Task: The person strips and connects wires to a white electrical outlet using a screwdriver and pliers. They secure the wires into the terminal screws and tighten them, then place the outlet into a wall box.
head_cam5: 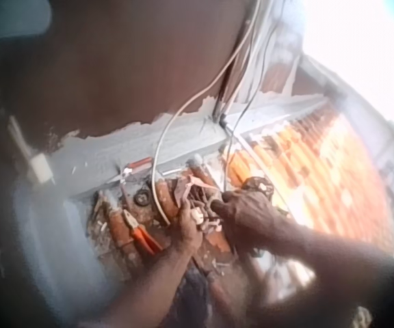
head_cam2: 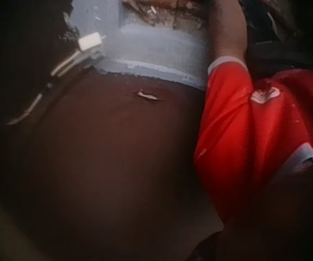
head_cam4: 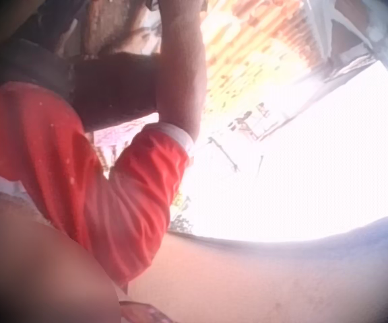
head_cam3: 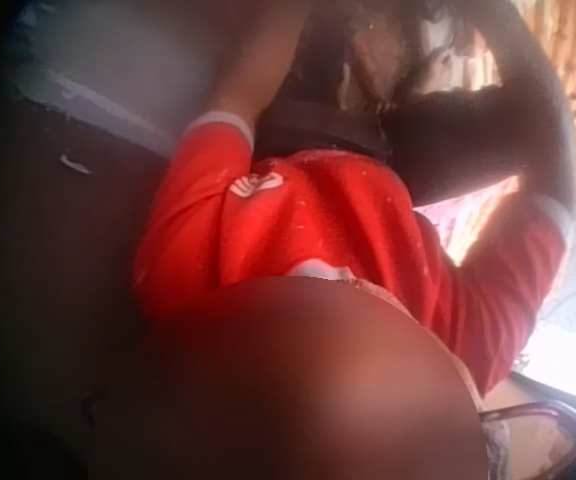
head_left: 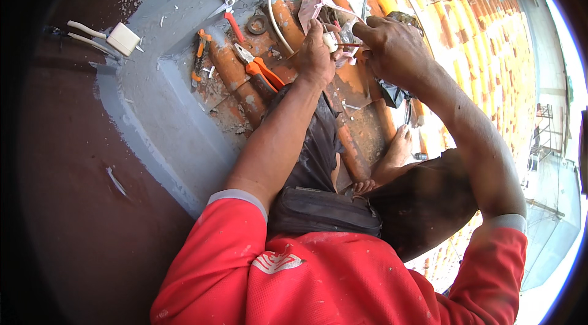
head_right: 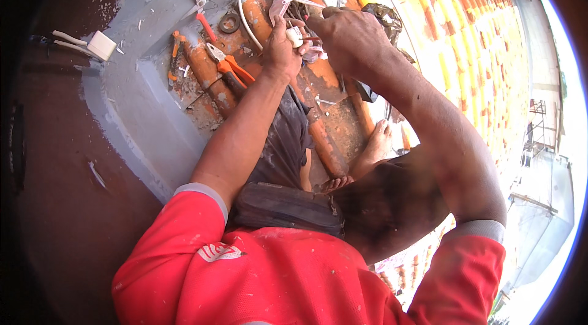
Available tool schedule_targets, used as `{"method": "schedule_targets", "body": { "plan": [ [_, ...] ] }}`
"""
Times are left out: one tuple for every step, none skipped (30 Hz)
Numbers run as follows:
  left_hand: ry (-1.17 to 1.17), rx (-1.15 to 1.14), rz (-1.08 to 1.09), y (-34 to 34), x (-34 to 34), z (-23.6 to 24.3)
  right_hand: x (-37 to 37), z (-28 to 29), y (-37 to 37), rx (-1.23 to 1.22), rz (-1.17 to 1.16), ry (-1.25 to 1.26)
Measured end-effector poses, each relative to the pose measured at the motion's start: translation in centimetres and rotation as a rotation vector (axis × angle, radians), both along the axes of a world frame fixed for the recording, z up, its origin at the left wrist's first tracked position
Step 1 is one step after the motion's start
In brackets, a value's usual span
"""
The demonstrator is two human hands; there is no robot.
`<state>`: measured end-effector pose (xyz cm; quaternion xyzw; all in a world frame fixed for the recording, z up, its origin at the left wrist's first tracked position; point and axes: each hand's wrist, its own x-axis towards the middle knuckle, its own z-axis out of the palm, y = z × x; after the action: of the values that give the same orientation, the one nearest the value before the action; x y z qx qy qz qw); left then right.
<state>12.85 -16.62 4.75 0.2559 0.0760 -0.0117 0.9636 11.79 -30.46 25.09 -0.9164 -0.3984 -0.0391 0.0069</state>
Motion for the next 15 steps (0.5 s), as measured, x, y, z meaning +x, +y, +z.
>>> {"method": "schedule_targets", "body": {
  "plan": [
    [0.012,-0.003,-0.003,0.02,0.02,0.05,-0.04,0.08,-0.01,-0.020,-0.087,0.056],
    [0.027,-0.002,-0.009,0.02,0.03,0.08,0.03,0.12,0.07,-0.066,-0.211,0.120],
    [0.018,-0.010,-0.013,0.02,0.03,0.12,-0.06,0.14,0.12,-0.091,-0.298,0.179],
    [0.012,-0.015,-0.016,0.04,0.04,0.17,-0.02,0.23,0.13,-0.154,-0.289,0.187],
    [0.030,-0.015,-0.022,0.03,0.02,0.24,-0.05,0.24,0.18,-0.194,-0.243,0.189],
    [0.002,-0.026,-0.017,0.02,-0.02,0.32,-0.11,0.31,0.13,-0.228,-0.205,0.185],
    [0.000,-0.033,-0.015,-0.02,-0.11,0.40,-0.13,0.33,0.15,-0.160,-0.130,0.135],
    [-0.003,-0.040,-0.013,-0.06,-0.16,0.52,-0.22,0.35,0.10,-0.084,-0.064,0.076],
    [0.006,-0.047,-0.016,-0.09,-0.21,0.62,-0.23,0.39,0.06,-0.025,-0.033,0.013],
    [0.015,-0.055,-0.020,-0.15,-0.31,0.69,-0.27,0.35,0.10,-0.008,-0.031,-0.013],
    [0.021,-0.071,-0.027,-0.18,-0.35,0.76,-0.28,0.37,0.10,-0.006,-0.065,-0.043],
    [0.025,-0.060,-0.026,-0.18,-0.35,0.78,-0.26,0.36,0.17,-0.004,-0.099,-0.074],
    [0.027,-0.059,-0.026,-0.18,-0.34,0.77,-0.27,0.38,0.21,-0.108,-0.158,0.036],
    [0.017,-0.069,-0.030,-0.15,-0.30,0.72,-0.25,0.43,0.27,-0.212,-0.216,0.147],
    [0.011,-0.057,-0.022,-0.11,-0.24,0.64,-0.28,0.49,0.33,-0.307,-0.247,0.229]
  ]
}}
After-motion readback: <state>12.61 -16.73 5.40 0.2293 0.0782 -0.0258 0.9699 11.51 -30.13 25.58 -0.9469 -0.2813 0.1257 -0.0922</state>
